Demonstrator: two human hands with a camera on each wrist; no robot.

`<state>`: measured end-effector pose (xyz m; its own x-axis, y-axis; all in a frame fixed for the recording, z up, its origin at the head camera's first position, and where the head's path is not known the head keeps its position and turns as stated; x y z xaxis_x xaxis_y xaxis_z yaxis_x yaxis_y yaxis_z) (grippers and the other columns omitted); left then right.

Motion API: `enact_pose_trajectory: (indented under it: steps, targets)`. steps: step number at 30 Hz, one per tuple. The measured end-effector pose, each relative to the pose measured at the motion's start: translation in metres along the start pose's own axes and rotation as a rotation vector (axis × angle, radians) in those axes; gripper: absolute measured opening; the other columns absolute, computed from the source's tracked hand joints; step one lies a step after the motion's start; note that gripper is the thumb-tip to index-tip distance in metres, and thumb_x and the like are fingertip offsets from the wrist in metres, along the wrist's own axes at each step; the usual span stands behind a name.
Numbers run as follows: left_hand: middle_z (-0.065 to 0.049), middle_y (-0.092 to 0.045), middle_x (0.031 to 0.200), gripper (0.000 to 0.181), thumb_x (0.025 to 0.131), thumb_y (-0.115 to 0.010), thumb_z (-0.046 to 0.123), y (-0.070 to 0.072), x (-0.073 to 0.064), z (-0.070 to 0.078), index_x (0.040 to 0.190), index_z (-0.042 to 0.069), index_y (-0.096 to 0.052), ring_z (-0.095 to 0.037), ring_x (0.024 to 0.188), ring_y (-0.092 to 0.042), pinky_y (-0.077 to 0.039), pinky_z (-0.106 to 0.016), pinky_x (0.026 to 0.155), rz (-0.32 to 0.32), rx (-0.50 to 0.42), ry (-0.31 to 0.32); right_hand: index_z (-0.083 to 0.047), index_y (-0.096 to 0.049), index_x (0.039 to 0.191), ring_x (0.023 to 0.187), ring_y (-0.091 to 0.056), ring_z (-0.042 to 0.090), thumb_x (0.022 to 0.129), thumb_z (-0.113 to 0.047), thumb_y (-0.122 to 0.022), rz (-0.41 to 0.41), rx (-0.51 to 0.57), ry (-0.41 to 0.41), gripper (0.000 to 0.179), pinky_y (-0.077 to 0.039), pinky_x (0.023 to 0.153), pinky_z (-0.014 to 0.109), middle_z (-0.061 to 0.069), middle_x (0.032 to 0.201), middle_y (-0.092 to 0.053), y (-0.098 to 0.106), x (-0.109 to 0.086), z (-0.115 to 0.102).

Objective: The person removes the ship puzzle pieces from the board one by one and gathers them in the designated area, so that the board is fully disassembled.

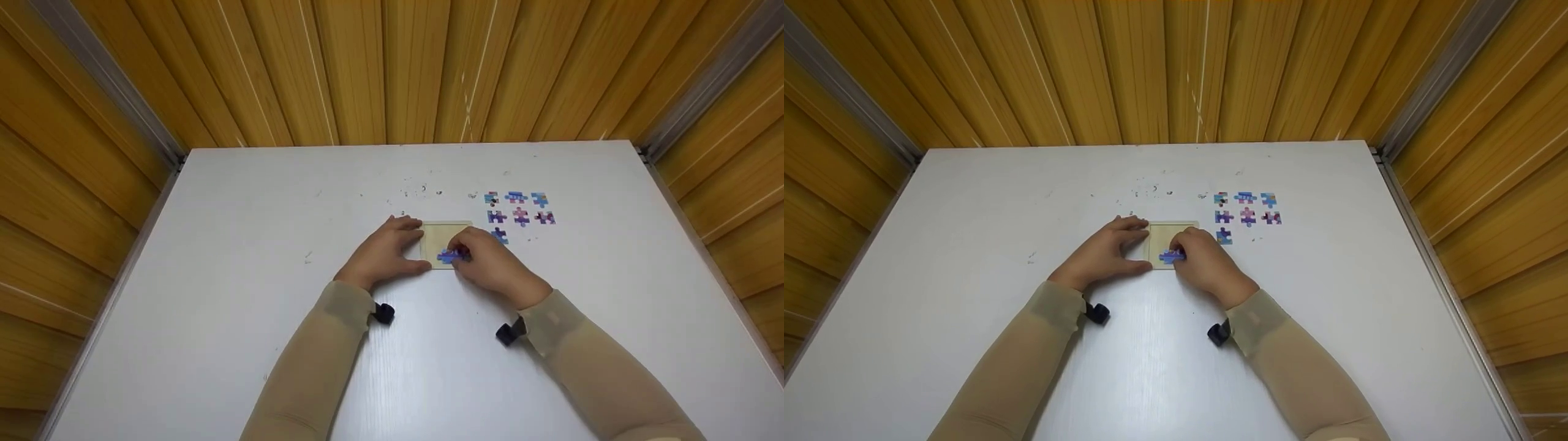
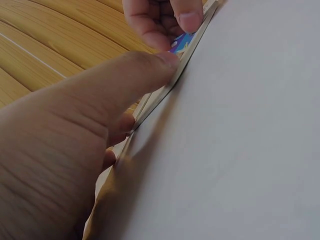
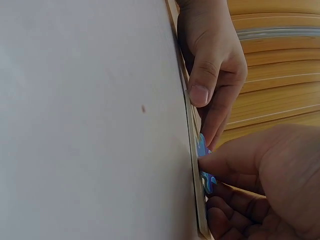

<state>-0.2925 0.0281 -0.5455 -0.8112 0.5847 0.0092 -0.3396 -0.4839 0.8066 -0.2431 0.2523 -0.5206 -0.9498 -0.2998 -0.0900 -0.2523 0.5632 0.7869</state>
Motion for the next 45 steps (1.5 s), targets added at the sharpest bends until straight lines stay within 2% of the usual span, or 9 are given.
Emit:
enact_pose_trajectory:
  steps: [17,24,38,45]
  targets:
    - [0.0,-0.052,0.177,0.08,0.096,-0.089,0.051,0.0003,-0.0006,0.0002,0.159,0.01,-0.066,-0.031,0.174,-0.034,-0.026,-0.045,0.146,-0.008,-0.009,0.012,-0.004,-0.079,0.138,0.123,-0.071,0.032,0.105,-0.012,-0.079,-0.04,0.021,-0.015,0.034,-0.06,0.116,0.056,0.012,0.134,-0.073,0.0011,0.0011,0.0018]
    - [0.0,-0.051,0.177,0.08,0.096,-0.089,0.05,-0.0001,-0.0004,0.0005,0.16,0.009,-0.065,-0.029,0.174,-0.035,-0.024,-0.043,0.147,-0.012,-0.008,0.009,-0.004,-0.081,0.138,0.12,-0.071,0.03,0.105,-0.012,-0.08,-0.038,0.01,0.014,0.034,-0.062,0.111,0.053,0.013,0.132,-0.074,0.0039,-0.0005,-0.0004]
    - [-0.001,-0.053,0.176,0.08,0.095,-0.089,0.051,-0.0018,0.0007,-0.0016,0.159,0.009,-0.066,-0.029,0.174,-0.036,-0.023,-0.042,0.147,-0.005,-0.005,0.002,-0.007,-0.081,0.139,0.12,-0.069,0.029,0.102,-0.013,-0.084,-0.05,0.041,-0.008,0.038,-0.06,0.112,0.053,0.011,0.132,-0.072,0.0045,-0.0004,-0.0003]
    - [0.0,-0.052,0.176,0.079,0.095,-0.089,0.051,-0.0016,0.0006,-0.0018,0.159,0.01,-0.066,-0.03,0.174,-0.036,-0.025,-0.043,0.147,-0.007,-0.001,0.01,-0.009,-0.081,0.14,0.118,-0.068,0.027,0.103,-0.014,-0.083,-0.054,0.082,0.004,0.037,-0.058,0.107,0.045,0.009,0.13,-0.073,0.005,0.0012,0.0062]
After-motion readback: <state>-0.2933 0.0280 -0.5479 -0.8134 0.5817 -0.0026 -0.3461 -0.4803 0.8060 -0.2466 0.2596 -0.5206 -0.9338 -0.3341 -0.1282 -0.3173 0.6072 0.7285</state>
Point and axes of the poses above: each hand's wrist, its own x-axis towards the middle knuckle, its own y-axis out of the back of the hand, z = x × y, the point moved 4 cm from there along x, towards the middle knuckle
